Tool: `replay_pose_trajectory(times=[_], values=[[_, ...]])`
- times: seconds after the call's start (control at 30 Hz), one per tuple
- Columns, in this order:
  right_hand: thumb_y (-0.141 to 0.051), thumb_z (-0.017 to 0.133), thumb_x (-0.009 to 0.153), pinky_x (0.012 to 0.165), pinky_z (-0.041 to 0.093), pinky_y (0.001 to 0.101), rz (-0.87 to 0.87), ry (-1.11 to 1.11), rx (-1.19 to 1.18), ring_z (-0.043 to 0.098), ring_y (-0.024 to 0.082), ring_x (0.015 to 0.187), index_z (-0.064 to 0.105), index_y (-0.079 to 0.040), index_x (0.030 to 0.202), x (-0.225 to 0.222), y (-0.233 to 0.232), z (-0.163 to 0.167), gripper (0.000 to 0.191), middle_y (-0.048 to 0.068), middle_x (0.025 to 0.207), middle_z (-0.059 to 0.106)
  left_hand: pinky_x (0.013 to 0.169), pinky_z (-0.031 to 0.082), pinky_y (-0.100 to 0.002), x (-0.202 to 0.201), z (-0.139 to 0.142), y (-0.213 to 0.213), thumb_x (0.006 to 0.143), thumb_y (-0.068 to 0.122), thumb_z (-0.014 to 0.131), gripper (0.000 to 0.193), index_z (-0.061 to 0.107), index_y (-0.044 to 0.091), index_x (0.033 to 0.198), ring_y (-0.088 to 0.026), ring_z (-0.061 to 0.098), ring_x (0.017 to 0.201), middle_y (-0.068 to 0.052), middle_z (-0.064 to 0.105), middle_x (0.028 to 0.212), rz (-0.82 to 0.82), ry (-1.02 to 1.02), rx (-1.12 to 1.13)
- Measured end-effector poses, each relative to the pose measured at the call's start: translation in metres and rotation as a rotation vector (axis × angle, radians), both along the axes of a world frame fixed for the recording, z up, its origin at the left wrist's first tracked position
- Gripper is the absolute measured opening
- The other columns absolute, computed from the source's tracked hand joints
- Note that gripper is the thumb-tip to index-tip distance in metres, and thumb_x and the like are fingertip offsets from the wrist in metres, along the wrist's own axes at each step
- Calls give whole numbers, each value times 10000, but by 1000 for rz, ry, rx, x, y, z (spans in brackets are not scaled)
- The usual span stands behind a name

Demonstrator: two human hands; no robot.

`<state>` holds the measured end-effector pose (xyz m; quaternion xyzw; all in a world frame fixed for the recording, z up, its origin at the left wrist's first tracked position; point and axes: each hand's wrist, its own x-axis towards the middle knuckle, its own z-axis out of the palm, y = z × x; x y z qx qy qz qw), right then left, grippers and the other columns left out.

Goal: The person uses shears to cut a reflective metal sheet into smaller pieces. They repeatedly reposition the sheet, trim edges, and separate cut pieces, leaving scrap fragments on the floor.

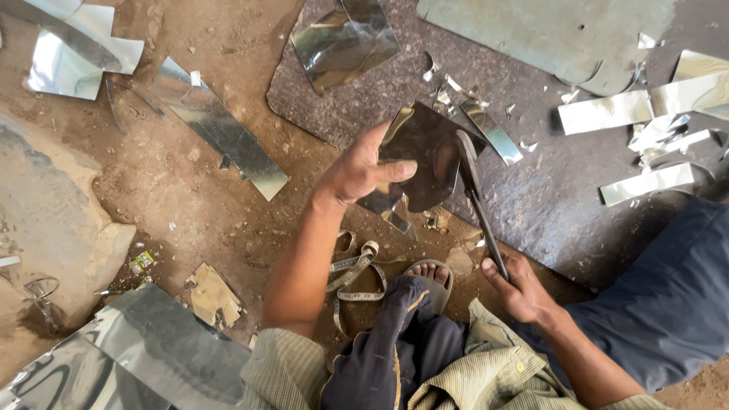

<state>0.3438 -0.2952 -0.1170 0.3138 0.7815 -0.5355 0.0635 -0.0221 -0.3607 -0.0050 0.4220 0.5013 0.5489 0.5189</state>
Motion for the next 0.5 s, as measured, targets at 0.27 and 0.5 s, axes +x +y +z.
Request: replay_pose_trajectory(times=[0.27,0.5], values=[[-457,411,987,765,463,364,-114,150,-383,523,164,840,571,-93,1163,-4,-1,20,434,57,910,569,1141,480,-483,10,-7,6,859,155,820,863,391,17,1595,-326,594,1316,-208,587,1453,-9,-134,-101],[-436,422,1043,848,448,391,-6,54,-177,498,219,871,573,-35,1094,-3,0,35,432,116,905,530,1339,237,-443,-7,-8,7,925,143,810,831,369,12,1617,-277,372,1561,-159,433,1651,-120,55,36]])
